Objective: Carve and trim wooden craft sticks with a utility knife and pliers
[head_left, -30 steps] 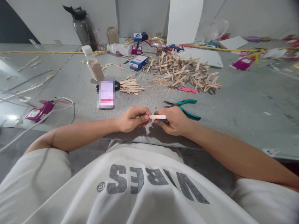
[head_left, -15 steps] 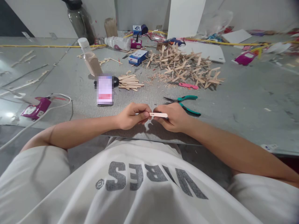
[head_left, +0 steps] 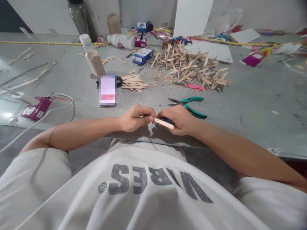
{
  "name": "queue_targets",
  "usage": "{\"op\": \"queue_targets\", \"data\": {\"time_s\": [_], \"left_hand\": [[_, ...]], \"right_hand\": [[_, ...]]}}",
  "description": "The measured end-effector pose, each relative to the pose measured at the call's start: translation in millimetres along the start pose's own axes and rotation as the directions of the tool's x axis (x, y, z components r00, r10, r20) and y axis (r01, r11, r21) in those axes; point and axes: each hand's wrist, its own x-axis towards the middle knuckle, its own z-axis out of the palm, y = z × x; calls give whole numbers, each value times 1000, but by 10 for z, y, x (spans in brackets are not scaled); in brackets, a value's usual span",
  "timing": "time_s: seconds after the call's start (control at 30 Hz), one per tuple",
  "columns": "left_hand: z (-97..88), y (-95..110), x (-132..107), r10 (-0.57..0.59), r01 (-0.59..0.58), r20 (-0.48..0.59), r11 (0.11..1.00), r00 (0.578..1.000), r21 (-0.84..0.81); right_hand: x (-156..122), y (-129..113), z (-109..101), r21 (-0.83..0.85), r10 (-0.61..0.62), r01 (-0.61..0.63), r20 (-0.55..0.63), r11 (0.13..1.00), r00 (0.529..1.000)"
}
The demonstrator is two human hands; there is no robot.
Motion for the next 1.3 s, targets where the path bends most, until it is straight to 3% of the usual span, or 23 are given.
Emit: {"op": "queue_targets", "data": {"time_s": [0.13,0.3,0.43,0.73,1.07,1.3], "left_hand": [[16,40,-2,26,-27,31,999,999,42],[90,43,-44,-53,52,-21,998,998,-24],[131,53,-66,-89,88,-30,995,996,-41],[169,75,-67,-105,102,-18,987,994,-128],[148,73,-54,-75,75,1,993,997,-93],[180,123,-73,-110,109,-17,992,994,-71]], "right_hand": [[24,-38,-54,75,-24,17,94,997,995],[32,-41,-56,67,-4,-1,67,998,998],[8,4,-37,88,10,-20,117,996,993],[36,-22,-28,132,-40,28,93,991,995],[50,15,-48,173,-167,161,21,972,986],[46,25,-26,118,-147,138,78,983,986]]}}
